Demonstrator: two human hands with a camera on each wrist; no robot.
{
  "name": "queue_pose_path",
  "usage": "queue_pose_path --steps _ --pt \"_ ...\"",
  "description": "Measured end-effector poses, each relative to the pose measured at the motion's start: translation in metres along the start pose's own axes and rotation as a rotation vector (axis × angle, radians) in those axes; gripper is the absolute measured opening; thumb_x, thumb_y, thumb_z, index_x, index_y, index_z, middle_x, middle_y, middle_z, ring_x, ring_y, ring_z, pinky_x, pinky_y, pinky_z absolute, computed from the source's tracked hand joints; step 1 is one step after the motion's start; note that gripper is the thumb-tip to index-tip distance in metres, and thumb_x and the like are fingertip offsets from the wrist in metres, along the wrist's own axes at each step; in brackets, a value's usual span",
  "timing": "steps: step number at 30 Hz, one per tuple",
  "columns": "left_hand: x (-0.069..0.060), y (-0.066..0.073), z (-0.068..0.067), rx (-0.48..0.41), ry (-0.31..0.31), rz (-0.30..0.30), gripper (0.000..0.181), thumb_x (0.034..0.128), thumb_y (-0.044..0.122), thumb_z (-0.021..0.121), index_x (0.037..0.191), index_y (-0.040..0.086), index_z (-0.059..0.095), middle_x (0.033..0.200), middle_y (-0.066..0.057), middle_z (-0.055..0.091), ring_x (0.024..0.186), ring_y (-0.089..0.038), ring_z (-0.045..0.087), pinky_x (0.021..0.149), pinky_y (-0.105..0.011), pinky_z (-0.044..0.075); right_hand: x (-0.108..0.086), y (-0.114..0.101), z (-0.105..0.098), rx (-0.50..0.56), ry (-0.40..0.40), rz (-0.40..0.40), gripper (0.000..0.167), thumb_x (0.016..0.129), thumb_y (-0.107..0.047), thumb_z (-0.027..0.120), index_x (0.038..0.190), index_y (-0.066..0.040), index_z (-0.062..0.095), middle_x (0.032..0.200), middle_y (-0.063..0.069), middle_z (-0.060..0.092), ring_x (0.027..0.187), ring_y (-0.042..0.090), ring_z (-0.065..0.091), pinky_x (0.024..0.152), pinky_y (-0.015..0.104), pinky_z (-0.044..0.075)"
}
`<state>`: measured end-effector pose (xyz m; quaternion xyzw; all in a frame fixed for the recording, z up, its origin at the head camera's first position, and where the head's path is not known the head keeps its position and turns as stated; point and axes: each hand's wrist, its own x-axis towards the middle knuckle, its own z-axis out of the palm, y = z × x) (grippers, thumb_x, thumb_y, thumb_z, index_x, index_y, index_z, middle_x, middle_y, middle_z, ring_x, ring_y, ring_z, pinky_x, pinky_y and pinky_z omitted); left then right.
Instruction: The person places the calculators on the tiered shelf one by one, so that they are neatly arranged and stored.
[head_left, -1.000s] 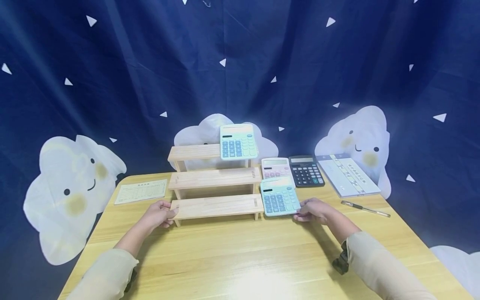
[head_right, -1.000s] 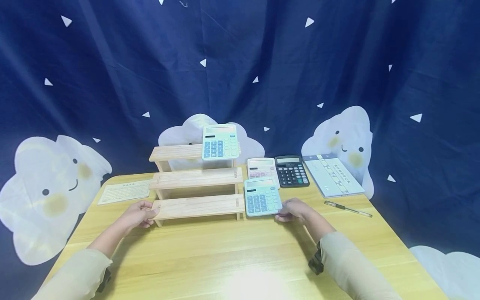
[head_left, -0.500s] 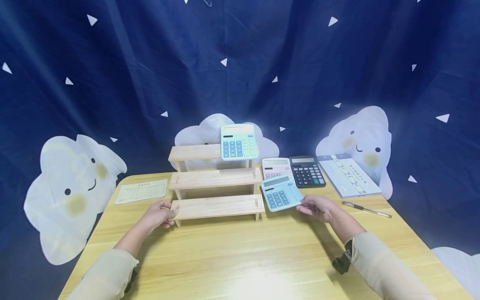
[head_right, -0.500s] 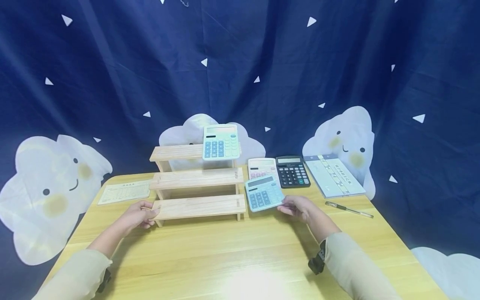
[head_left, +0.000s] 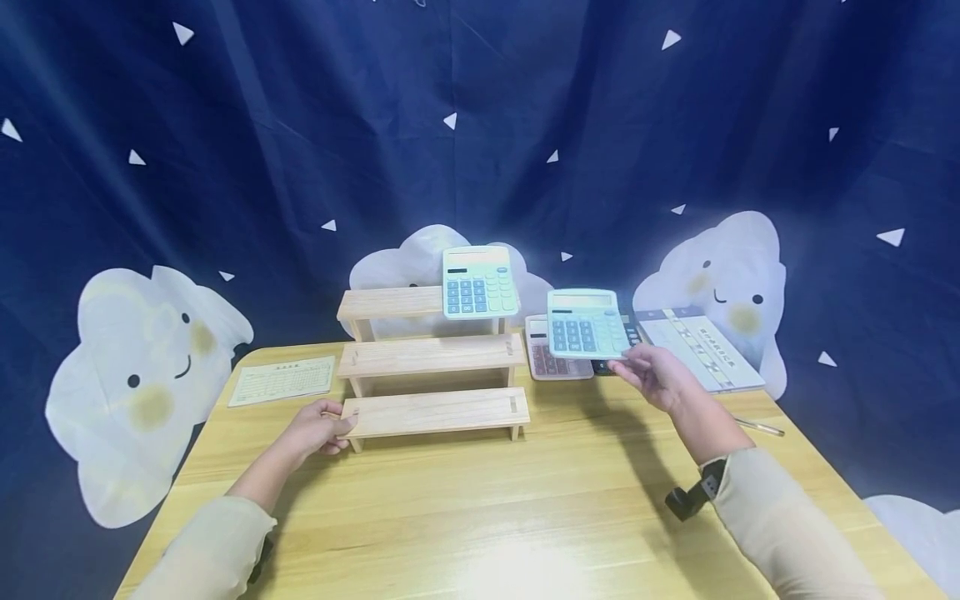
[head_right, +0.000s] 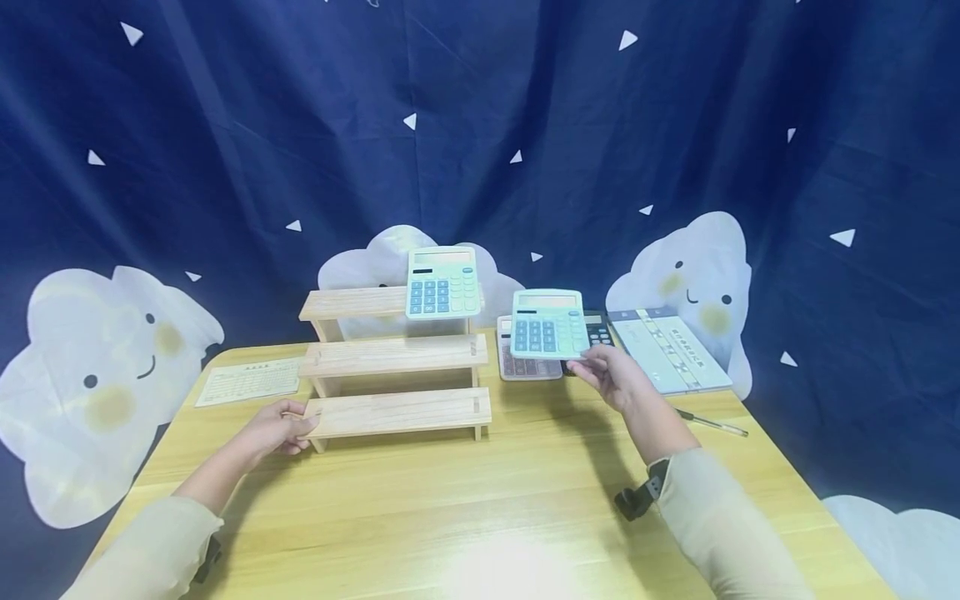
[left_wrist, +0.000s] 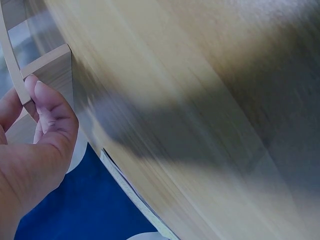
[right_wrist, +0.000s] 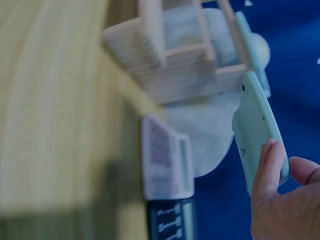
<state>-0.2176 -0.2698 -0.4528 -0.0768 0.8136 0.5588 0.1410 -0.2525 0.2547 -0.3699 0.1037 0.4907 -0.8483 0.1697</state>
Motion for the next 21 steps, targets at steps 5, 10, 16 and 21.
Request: queue_pose_path --steps 5,10,16,21 --pt "0.000 0.000 0.002 0.014 0.009 -0.002 0.045 0.0886 0.014 0.063 0.118 -0.009 0.038 0.081 -0.006 0.056 0.060 -0.012 0.060 0.055 -0.023 0.052 -0.009 -0.011 0.020 0.074 -0.001 0.007 0.011 0.093 0.007 0.041 0.098 -0.003 0.044 0.086 0.016 0.064 0.078 0.021 0.069 0.081 0.022 0.052" --pt "0.002 -0.003 0.002 0.021 0.028 -0.014 0.045 0.0893 0.013 0.063 0.120 -0.008 0.038 0.083 -0.008 0.056 0.060 -0.013 0.060 0.056 -0.024 0.053 -0.013 -0.015 0.048 0.101 0.012 0.016 0.015 0.090 0.008 0.045 0.100 -0.003 0.042 0.087 0.016 0.064 0.079 0.024 0.069 0.082 0.023 0.052" --pt "0.000 -0.002 0.001 0.023 0.030 -0.006 0.043 0.0899 0.013 0.062 0.119 -0.008 0.038 0.083 -0.008 0.056 0.060 -0.013 0.060 0.056 -0.025 0.053 -0.006 -0.011 0.083 0.093 -0.010 0.001 0.011 0.088 0.009 0.046 0.089 -0.002 0.046 0.091 0.017 0.060 0.079 0.024 0.069 0.081 0.023 0.052" --pt "0.000 -0.001 0.003 0.026 0.028 -0.001 0.042 0.0896 0.013 0.063 0.118 -0.008 0.039 0.083 -0.008 0.057 0.060 -0.014 0.060 0.056 -0.026 0.053 0.001 -0.006 0.114 0.090 -0.039 0.012 0.014 0.089 0.007 0.047 0.100 -0.001 0.045 0.093 0.017 0.061 0.080 0.023 0.069 0.082 0.022 0.052"
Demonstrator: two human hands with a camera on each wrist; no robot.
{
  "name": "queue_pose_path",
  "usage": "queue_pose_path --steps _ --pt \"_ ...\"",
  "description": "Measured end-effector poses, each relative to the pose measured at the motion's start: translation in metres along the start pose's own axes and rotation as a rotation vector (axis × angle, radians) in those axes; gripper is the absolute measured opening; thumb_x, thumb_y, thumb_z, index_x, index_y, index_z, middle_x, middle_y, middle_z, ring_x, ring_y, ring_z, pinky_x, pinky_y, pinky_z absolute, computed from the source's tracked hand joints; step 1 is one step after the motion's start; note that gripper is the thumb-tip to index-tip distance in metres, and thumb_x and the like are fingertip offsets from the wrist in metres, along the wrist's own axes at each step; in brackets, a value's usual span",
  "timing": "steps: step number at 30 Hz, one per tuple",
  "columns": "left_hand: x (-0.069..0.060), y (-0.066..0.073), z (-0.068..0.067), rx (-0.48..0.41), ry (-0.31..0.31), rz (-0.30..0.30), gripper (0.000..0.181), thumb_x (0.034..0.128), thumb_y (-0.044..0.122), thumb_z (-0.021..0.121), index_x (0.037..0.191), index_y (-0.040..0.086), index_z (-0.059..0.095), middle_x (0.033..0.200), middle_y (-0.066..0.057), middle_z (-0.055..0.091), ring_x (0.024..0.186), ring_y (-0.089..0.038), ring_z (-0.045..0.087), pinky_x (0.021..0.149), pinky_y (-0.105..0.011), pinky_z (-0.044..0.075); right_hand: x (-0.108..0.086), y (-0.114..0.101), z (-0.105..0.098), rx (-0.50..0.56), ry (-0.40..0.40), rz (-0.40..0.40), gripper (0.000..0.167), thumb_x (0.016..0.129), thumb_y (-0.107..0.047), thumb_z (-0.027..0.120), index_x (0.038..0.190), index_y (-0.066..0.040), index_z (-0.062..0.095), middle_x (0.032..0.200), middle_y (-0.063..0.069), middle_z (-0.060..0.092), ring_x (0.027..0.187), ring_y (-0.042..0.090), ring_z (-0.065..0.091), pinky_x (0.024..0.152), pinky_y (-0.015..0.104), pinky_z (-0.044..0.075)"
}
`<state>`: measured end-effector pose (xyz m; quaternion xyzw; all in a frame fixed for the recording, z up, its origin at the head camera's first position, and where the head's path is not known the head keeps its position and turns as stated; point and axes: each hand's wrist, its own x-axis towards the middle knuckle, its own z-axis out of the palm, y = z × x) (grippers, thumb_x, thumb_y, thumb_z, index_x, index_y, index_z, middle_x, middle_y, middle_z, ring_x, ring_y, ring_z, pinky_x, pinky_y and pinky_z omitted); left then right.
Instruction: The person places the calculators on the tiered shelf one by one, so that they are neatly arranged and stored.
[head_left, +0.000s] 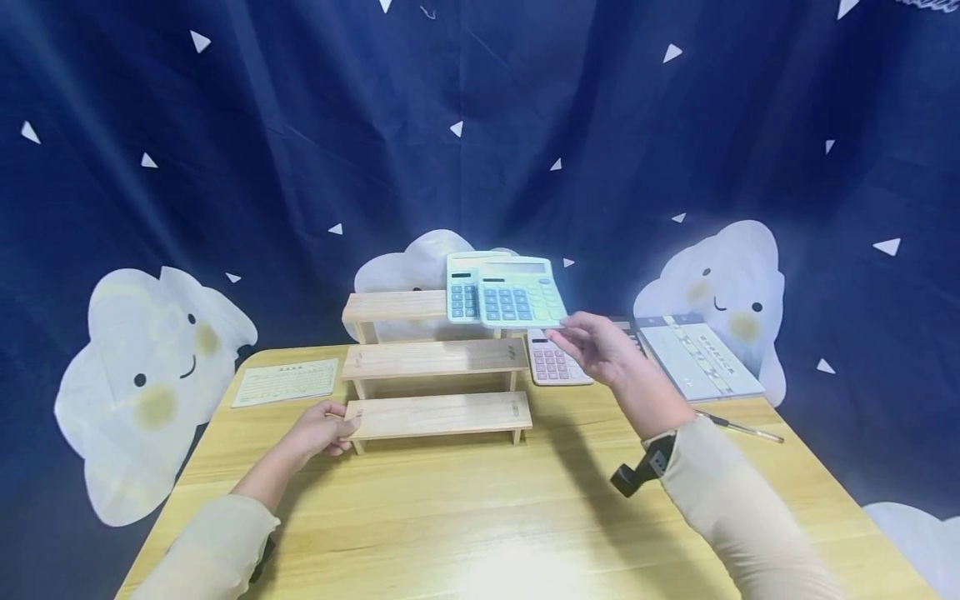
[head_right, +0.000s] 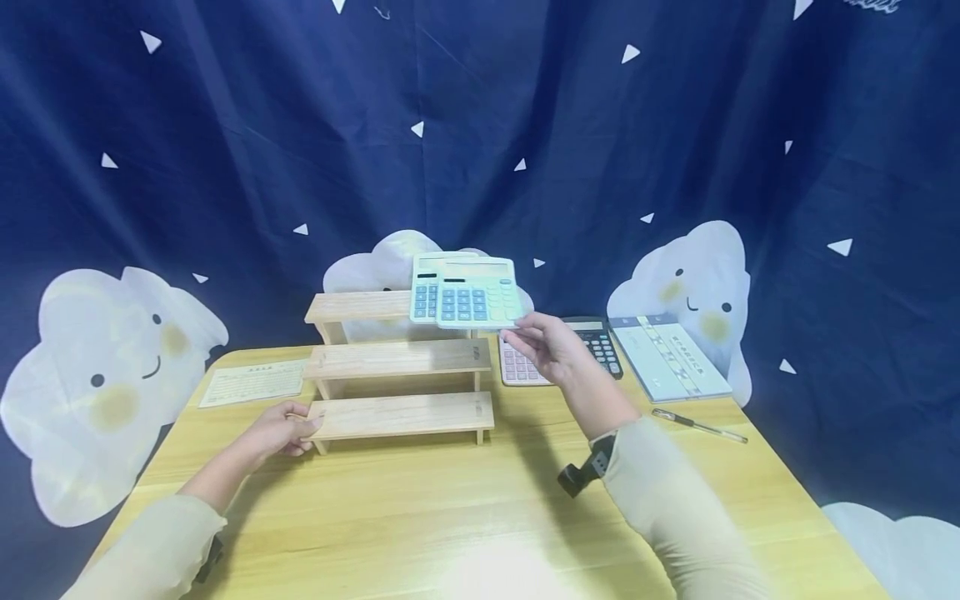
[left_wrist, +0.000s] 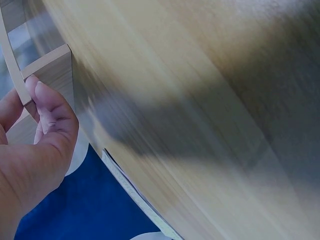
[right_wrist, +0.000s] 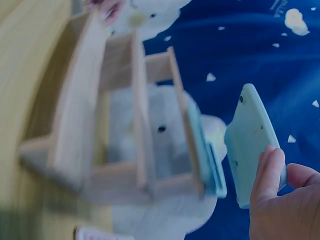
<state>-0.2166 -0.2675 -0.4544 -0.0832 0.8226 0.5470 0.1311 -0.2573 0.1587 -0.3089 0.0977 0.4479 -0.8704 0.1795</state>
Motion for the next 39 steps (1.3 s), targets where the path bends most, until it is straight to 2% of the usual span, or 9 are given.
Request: queue_pose_path --steps 4,8,12,15,19,26,34,39 --pt "0.001 -0.002 0.000 0.001 -0.007 -0.002 0.044 0.0901 0.015 0.063 0.119 -0.007 0.038 0.082 -0.007 0.059 0.061 -0.014 0.060 0.057 -0.026 0.053 0.012 0.007 0.024 -0.004 -0.030 0.001 0.009 0.089 0.006 0.048 0.091 -0.001 0.052 0.092 0.017 0.064 0.080 0.023 0.069 0.081 0.022 0.052" --pt "0.002 -0.004 0.001 -0.004 -0.010 -0.004 0.045 0.0902 0.016 0.063 0.119 -0.007 0.038 0.083 -0.007 0.060 0.062 -0.014 0.061 0.057 -0.026 0.053 0.024 0.020 0.049 -0.013 -0.050 0.002 0.016 0.089 0.008 0.048 0.077 -0.002 0.055 0.087 0.017 0.065 0.076 0.023 0.070 0.078 0.022 0.053" --pt "0.001 -0.006 0.003 -0.008 -0.005 -0.011 0.043 0.0901 0.015 0.063 0.118 -0.007 0.038 0.082 -0.007 0.059 0.062 -0.014 0.060 0.056 -0.025 0.053 0.038 0.038 0.072 -0.020 -0.044 0.034 0.011 0.087 0.009 0.051 0.086 -0.001 0.055 0.084 0.016 0.066 0.072 0.022 0.070 0.077 0.022 0.054" --pt "0.001 -0.006 0.005 -0.008 -0.007 -0.013 0.042 0.0902 0.014 0.063 0.118 -0.007 0.039 0.081 -0.007 0.058 0.062 -0.014 0.060 0.056 -0.026 0.053 0.047 0.052 0.086 -0.031 -0.028 0.058 0.014 0.085 0.009 0.053 0.095 -0.002 0.053 0.085 0.015 0.066 0.071 0.021 0.070 0.076 0.022 0.054" --pt "0.000 -0.005 0.006 -0.009 -0.002 -0.010 0.042 0.0902 0.014 0.063 0.118 -0.007 0.039 0.079 -0.007 0.059 0.061 -0.014 0.060 0.055 -0.025 0.052 0.057 0.068 0.101 -0.040 -0.027 0.066 0.014 0.084 0.009 0.054 0.093 -0.001 0.053 0.089 0.015 0.063 0.071 0.021 0.069 0.077 0.021 0.054" --pt "0.004 -0.004 0.006 -0.008 -0.007 -0.001 0.041 0.0902 0.015 0.063 0.117 -0.006 0.040 0.082 -0.008 0.058 0.061 -0.014 0.060 0.056 -0.026 0.053 0.067 0.091 0.115 -0.066 -0.005 0.070 0.010 0.084 0.010 0.053 0.085 0.001 0.055 0.090 0.016 0.062 0.069 0.019 0.069 0.075 0.019 0.054" --pt "0.002 0.000 0.003 -0.012 -0.004 -0.007 0.039 0.0905 0.013 0.062 0.116 -0.006 0.040 0.080 -0.008 0.056 0.061 -0.015 0.060 0.057 -0.027 0.054 0.075 0.103 0.126 -0.040 0.015 0.059 0.010 0.084 0.011 0.054 0.088 0.004 0.060 0.082 0.015 0.065 0.071 0.019 0.068 0.075 0.020 0.054" --pt "-0.001 0.003 0.000 -0.007 -0.010 -0.011 0.041 0.0907 0.014 0.062 0.117 -0.007 0.039 0.082 -0.008 0.056 0.061 -0.015 0.060 0.059 -0.029 0.054 0.080 0.114 0.126 0.012 0.052 0.079 0.018 0.088 0.005 0.056 0.105 0.007 0.062 0.088 0.018 0.068 0.077 0.019 0.070 0.073 0.019 0.054"
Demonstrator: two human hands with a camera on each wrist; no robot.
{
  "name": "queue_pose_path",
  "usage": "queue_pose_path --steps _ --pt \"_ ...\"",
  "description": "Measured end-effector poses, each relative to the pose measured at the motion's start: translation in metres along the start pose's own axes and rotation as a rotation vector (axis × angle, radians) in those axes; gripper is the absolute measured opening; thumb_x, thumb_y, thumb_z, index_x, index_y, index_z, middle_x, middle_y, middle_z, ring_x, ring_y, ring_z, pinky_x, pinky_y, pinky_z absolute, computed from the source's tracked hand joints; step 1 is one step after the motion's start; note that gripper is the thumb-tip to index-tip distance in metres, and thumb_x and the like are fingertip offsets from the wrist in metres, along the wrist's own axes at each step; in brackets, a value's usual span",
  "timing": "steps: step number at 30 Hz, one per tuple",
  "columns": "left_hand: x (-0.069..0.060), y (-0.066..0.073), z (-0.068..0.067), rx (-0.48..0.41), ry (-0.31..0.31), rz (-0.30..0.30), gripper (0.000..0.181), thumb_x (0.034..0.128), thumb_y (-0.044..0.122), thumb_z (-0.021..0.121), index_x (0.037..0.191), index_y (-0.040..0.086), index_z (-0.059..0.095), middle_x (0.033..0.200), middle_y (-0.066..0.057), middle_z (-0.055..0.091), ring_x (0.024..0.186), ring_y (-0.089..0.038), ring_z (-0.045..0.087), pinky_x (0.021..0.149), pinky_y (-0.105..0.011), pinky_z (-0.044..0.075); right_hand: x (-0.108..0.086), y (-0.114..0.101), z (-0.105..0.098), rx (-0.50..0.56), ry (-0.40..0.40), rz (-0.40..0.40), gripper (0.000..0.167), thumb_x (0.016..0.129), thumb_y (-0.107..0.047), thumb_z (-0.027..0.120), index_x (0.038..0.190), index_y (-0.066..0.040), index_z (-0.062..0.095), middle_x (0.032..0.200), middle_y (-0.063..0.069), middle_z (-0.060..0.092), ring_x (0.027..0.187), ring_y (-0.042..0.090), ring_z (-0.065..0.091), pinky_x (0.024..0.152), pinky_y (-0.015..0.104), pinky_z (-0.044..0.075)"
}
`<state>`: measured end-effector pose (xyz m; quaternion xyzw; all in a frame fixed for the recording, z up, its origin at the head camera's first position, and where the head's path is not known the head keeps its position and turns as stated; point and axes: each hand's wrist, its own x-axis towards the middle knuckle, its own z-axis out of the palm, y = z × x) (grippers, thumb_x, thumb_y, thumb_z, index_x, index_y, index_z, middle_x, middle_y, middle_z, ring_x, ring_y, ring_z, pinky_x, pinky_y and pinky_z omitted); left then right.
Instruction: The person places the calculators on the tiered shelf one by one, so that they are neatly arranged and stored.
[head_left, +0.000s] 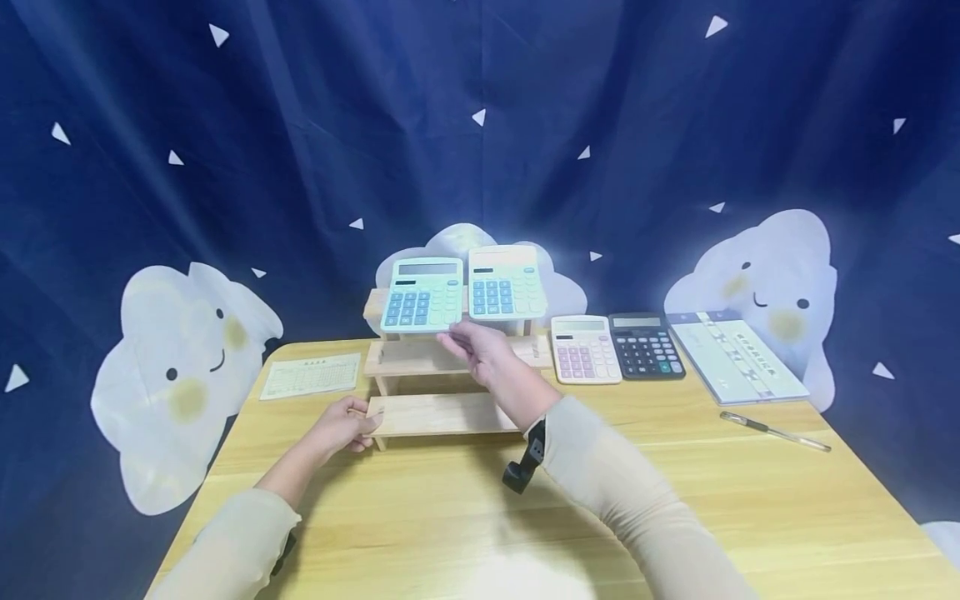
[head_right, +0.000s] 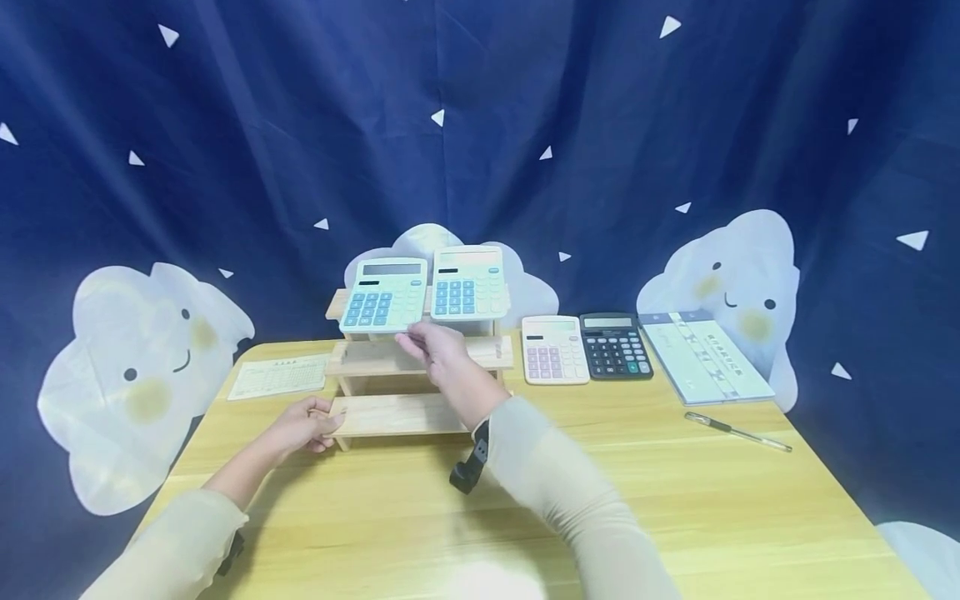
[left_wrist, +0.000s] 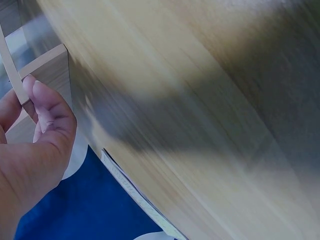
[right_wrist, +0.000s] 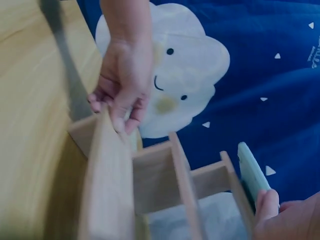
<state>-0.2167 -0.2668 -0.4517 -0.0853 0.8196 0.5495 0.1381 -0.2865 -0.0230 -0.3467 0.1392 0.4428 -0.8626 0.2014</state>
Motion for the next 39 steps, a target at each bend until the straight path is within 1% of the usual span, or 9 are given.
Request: queue_pose_path --steps 2,6,9,13,18,26,33,37,39 --pt "0.002 -0.002 0.000 0.002 0.001 0.002 0.042 0.0907 0.015 0.062 0.118 -0.006 0.038 0.083 -0.008 0.056 0.062 -0.015 0.060 0.059 -0.028 0.054 0.001 0.004 -0.001 0.023 0.020 0.018 0.024 0.089 0.002 0.057 0.113 0.008 0.060 0.096 0.021 0.067 0.087 0.021 0.070 0.073 0.018 0.053" --pt "0.003 0.000 0.000 -0.008 -0.001 0.008 0.041 0.0899 0.014 0.063 0.117 -0.007 0.039 0.081 -0.008 0.058 0.060 -0.014 0.060 0.058 -0.028 0.054 0.003 0.008 0.001 0.070 0.040 0.012 0.028 0.090 0.002 0.056 0.117 0.009 0.058 0.110 0.024 0.063 0.103 0.025 0.064 0.074 0.018 0.053" --pt "0.003 0.000 0.001 -0.016 0.000 0.010 0.041 0.0897 0.013 0.063 0.116 -0.007 0.040 0.079 -0.007 0.058 0.059 -0.013 0.060 0.057 -0.027 0.054 0.006 0.007 0.004 0.089 0.042 -0.001 0.029 0.090 0.002 0.056 0.118 0.008 0.057 0.113 0.024 0.062 0.104 0.025 0.064 0.075 0.018 0.053" --pt "0.004 0.001 0.002 -0.036 0.010 0.004 0.043 0.0889 0.014 0.065 0.118 -0.007 0.040 0.079 -0.007 0.059 0.060 -0.014 0.060 0.056 -0.026 0.054 0.009 0.004 0.008 0.122 0.054 -0.017 0.030 0.090 0.001 0.057 0.119 0.006 0.056 0.113 0.022 0.062 0.099 0.022 0.066 0.076 0.017 0.053" --pt "0.004 0.003 0.004 -0.045 -0.014 0.005 0.044 0.0893 0.015 0.064 0.118 -0.007 0.039 0.079 -0.007 0.058 0.060 -0.013 0.060 0.055 -0.025 0.053 0.012 0.003 0.007 0.184 0.088 -0.026 0.028 0.091 -0.003 0.059 0.117 0.005 0.058 0.111 0.021 0.063 0.093 0.020 0.068 0.076 0.016 0.052" --pt "0.003 0.005 0.001 -0.042 -0.013 0.013 0.045 0.0902 0.016 0.064 0.119 -0.007 0.038 0.079 -0.006 0.059 0.060 -0.014 0.060 0.056 -0.026 0.053 0.014 0.007 0.010 0.187 0.050 -0.045 0.029 0.091 -0.004 0.058 0.119 0.006 0.057 0.106 0.019 0.064 0.091 0.019 0.068 0.077 0.016 0.052" --pt "0.003 0.002 0.001 -0.044 -0.010 0.012 0.042 0.0900 0.015 0.064 0.117 -0.007 0.040 0.078 -0.007 0.059 0.060 -0.014 0.060 0.056 -0.026 0.053 0.018 0.012 0.013 0.190 0.051 -0.036 0.029 0.092 -0.002 0.057 0.119 0.005 0.055 0.106 0.018 0.062 0.099 0.022 0.066 0.076 0.016 0.052" --pt "0.003 -0.003 0.000 -0.052 -0.001 0.011 0.041 0.0900 0.015 0.064 0.115 -0.007 0.041 0.077 -0.006 0.059 0.059 -0.013 0.059 0.055 -0.025 0.053 0.020 0.015 0.013 0.179 0.027 -0.020 0.030 0.093 -0.004 0.056 0.121 0.005 0.054 0.115 0.021 0.059 0.109 0.024 0.061 0.079 0.017 0.052" --pt "0.003 -0.004 -0.001 -0.050 0.002 0.012 0.041 0.0901 0.015 0.064 0.116 -0.007 0.040 0.077 -0.006 0.058 0.059 -0.012 0.060 0.055 -0.025 0.053 0.020 0.017 0.012 0.141 0.012 0.001 0.032 0.094 -0.008 0.055 0.125 0.002 0.052 0.121 0.021 0.057 0.112 0.025 0.059 0.080 0.018 0.052"
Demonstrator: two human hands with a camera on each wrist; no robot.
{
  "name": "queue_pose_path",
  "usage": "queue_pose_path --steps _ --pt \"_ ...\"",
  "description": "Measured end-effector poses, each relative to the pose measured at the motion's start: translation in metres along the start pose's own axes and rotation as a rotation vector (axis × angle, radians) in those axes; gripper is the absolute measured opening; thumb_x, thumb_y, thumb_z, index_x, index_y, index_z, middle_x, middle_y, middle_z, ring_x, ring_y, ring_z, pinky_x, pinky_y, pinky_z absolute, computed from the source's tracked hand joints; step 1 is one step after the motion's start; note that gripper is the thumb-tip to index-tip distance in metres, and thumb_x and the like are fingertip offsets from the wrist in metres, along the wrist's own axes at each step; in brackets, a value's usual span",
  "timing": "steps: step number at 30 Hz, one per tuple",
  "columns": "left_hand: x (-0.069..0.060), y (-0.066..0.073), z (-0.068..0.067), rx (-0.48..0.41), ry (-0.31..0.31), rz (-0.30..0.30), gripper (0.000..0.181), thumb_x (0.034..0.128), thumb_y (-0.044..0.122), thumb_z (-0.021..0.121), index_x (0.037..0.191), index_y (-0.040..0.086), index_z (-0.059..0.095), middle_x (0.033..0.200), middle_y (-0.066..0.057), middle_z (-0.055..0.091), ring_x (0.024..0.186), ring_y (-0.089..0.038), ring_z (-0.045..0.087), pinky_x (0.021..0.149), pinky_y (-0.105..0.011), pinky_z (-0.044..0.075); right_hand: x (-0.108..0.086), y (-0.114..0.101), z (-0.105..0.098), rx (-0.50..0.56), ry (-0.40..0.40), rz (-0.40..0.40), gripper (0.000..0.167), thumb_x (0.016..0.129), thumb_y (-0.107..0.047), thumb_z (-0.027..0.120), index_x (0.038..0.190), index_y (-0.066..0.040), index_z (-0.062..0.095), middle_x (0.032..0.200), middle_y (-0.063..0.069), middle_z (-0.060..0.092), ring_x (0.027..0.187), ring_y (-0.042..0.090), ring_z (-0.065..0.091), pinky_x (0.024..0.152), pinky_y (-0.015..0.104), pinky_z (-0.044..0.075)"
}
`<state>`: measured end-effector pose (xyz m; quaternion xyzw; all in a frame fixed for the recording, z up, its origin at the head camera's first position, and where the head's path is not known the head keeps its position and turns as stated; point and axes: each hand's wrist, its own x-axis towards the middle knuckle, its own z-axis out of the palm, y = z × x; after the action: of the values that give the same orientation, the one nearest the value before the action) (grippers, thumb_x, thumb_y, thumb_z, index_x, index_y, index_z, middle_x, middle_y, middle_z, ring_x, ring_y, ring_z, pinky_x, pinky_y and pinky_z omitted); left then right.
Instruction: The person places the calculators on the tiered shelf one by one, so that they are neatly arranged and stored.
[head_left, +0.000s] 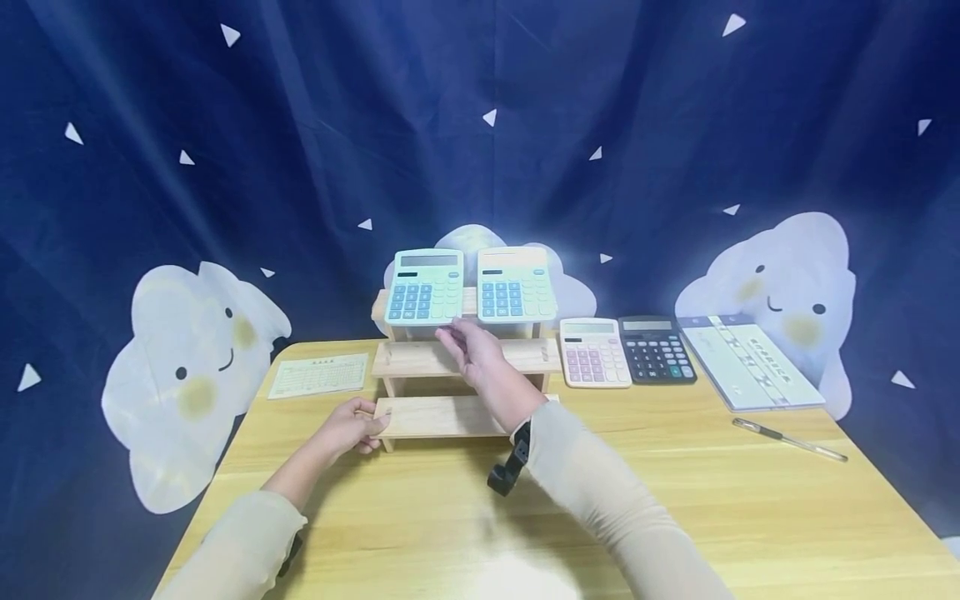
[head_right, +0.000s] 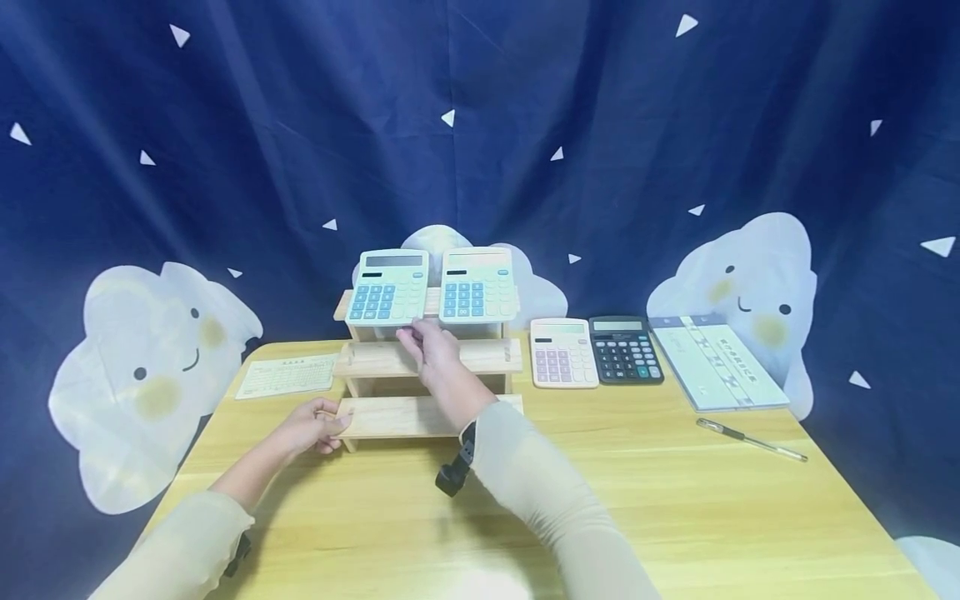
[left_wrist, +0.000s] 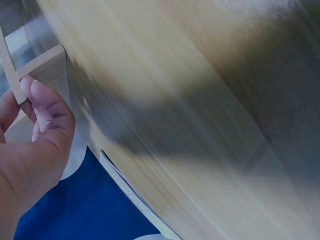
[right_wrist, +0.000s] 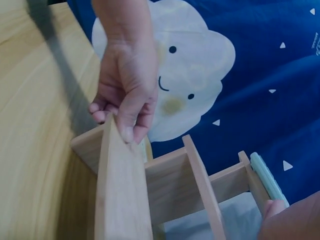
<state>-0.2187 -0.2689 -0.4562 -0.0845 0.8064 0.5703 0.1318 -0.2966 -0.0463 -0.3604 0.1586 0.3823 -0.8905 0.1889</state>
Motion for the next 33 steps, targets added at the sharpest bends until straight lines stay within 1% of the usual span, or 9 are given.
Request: queue_pose_path --steps 5,8,12,16,19,23,28,30,33 --pt "0.001 -0.001 -0.001 0.002 0.000 -0.007 0.042 0.0899 0.016 0.064 0.116 -0.006 0.041 0.079 -0.006 0.058 0.060 -0.013 0.060 0.056 -0.026 0.054 -0.007 0.001 -0.010 -0.225 -0.030 0.043 0.041 0.095 -0.017 0.051 0.133 -0.003 0.044 0.109 0.015 0.061 0.093 0.027 0.064 0.074 0.025 0.055" --pt "0.000 0.000 -0.001 0.018 -0.010 -0.006 0.042 0.0904 0.017 0.063 0.117 -0.006 0.040 0.082 -0.007 0.058 0.062 -0.014 0.060 0.059 -0.027 0.054 -0.014 -0.001 -0.018 -0.368 -0.096 0.077 0.032 0.094 -0.016 0.048 0.122 -0.002 0.048 0.088 0.007 0.061 0.073 0.018 0.061 0.062 0.024 0.052" --pt "0.000 0.000 -0.001 0.034 -0.007 -0.007 0.041 0.0906 0.016 0.063 0.117 -0.005 0.039 0.083 -0.008 0.058 0.064 -0.015 0.060 0.060 -0.028 0.054 -0.026 -0.010 -0.028 -0.574 -0.308 0.168 0.012 0.093 -0.017 0.047 0.100 -0.008 0.051 0.078 0.004 0.061 0.063 0.014 0.058 0.059 0.022 0.049" --pt "0.000 0.000 -0.001 0.036 -0.002 -0.008 0.041 0.0907 0.016 0.063 0.117 -0.005 0.040 0.081 -0.007 0.058 0.063 -0.015 0.060 0.060 -0.027 0.054 -0.037 -0.028 -0.036 -0.809 -0.552 0.198 0.015 0.096 -0.020 0.045 0.100 -0.008 0.052 0.082 0.004 0.063 0.067 0.013 0.061 0.065 0.025 0.052" --pt "-0.003 0.004 0.001 0.029 -0.008 -0.004 0.040 0.0911 0.015 0.062 0.117 -0.006 0.040 0.080 -0.006 0.058 0.063 -0.015 0.059 0.059 -0.027 0.053 -0.047 -0.045 -0.041 -0.932 -0.654 0.164 0.025 0.097 -0.020 0.045 0.109 0.001 0.051 0.086 0.006 0.064 0.071 0.015 0.062 0.067 0.026 0.052" --pt "-0.004 0.004 0.002 0.021 -0.008 0.000 0.039 0.0911 0.014 0.062 0.116 -0.006 0.040 0.079 -0.006 0.058 0.061 -0.014 0.059 0.057 -0.026 0.052 -0.058 -0.070 -0.050 -0.978 -0.735 0.114 0.029 0.098 -0.019 0.045 0.113 0.005 0.052 0.089 0.008 0.065 0.075 0.017 0.063 0.069 0.028 0.052" --pt "0.002 0.000 0.002 0.021 -0.008 -0.003 0.039 0.0906 0.016 0.063 0.115 -0.005 0.040 0.079 -0.005 0.058 0.062 -0.014 0.060 0.056 -0.025 0.052 -0.066 -0.108 -0.068 -0.984 -0.735 0.020 0.033 0.098 -0.020 0.044 0.119 0.005 0.052 0.094 0.009 0.064 0.081 0.020 0.063 0.075 0.032 0.053" --pt "0.002 0.000 0.002 0.023 -0.013 0.001 0.040 0.0905 0.015 0.063 0.116 -0.005 0.040 0.078 -0.006 0.058 0.062 -0.013 0.060 0.057 -0.025 0.052 -0.064 -0.125 -0.079 -1.016 -0.681 -0.042 0.033 0.098 -0.021 0.044 0.118 0.003 0.053 0.096 0.010 0.062 0.083 0.021 0.063 0.077 0.034 0.053" --pt "0.001 0.002 0.002 0.032 -0.012 0.000 0.039 0.0902 0.014 0.063 0.115 -0.006 0.040 0.077 -0.006 0.058 0.061 -0.014 0.059 0.056 -0.026 0.053 -0.059 -0.146 -0.099 -1.077 -0.515 -0.138 0.032 0.097 -0.024 0.047 0.116 0.000 0.056 0.096 0.012 0.061 0.085 0.024 0.062 0.080 0.038 0.052"
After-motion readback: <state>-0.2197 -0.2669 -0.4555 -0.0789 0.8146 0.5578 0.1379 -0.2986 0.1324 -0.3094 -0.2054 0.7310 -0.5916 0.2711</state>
